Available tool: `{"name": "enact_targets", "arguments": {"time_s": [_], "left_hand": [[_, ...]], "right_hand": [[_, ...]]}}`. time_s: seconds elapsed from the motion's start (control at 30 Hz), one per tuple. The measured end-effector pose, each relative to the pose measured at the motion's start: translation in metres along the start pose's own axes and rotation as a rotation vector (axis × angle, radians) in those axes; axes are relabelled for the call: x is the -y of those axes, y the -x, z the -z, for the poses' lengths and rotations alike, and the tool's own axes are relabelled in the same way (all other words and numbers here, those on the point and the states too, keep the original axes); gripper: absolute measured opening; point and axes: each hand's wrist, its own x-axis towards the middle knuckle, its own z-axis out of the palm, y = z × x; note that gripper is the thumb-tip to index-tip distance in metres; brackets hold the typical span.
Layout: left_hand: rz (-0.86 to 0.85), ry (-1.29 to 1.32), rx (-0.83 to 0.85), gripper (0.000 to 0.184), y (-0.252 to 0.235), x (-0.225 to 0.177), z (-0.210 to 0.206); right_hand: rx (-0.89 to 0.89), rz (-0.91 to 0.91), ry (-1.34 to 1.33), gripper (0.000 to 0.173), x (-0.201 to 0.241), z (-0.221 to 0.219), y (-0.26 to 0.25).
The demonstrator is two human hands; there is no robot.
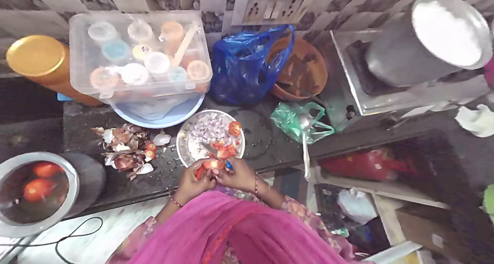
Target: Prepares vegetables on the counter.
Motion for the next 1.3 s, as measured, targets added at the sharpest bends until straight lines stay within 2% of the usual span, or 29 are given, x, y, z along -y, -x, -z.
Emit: {"name": "enact_targets", "arguments": {"time_s": [0.2,0.27,0.5,0.73,0.93,1.13,1.2,1.3], "left_hand": [[-0.029,0.076,-0.033,0.033,0.000,0.005,-0.005],[0.001,0.052,-0.048,0.036,0.000,0.002,-0.008],[0.026,-0.009,-0.110,0.027,-0.001,-0.001,-0.016],[0.024,-0.043,-0.093,0.020,-0.005,0.007,-0.011],[-0.066,-0.036,-0.102,0.033,-0.006,0.008,-0.014],[-0.093,-0.021,-0.183,0.052,-0.015,0.018,0.005],[-0.056,0.059,-0.193,0.048,-0.013,0.014,0.013],[0.045,0.217,-0.124,0.044,-0.009,0.005,0.019]], "right_hand": [[0.049,0.001,0.017,0.047,0.005,0.001,-0.001],[0.064,-0.015,0.011,0.049,0.004,0.001,-0.001],[0.053,0.047,-0.064,0.046,-0.005,-0.006,-0.006],[0.054,0.050,-0.089,0.047,-0.005,-0.005,-0.013],[0.088,0.072,-0.262,0.043,-0.010,-0.005,-0.013],[0.049,0.087,-0.553,0.022,-0.007,0.008,-0.004],[0.002,0.063,-0.392,0.024,-0.006,0.018,-0.007],[-0.006,-0.047,0.075,0.046,-0.003,0.030,-0.016]]}}
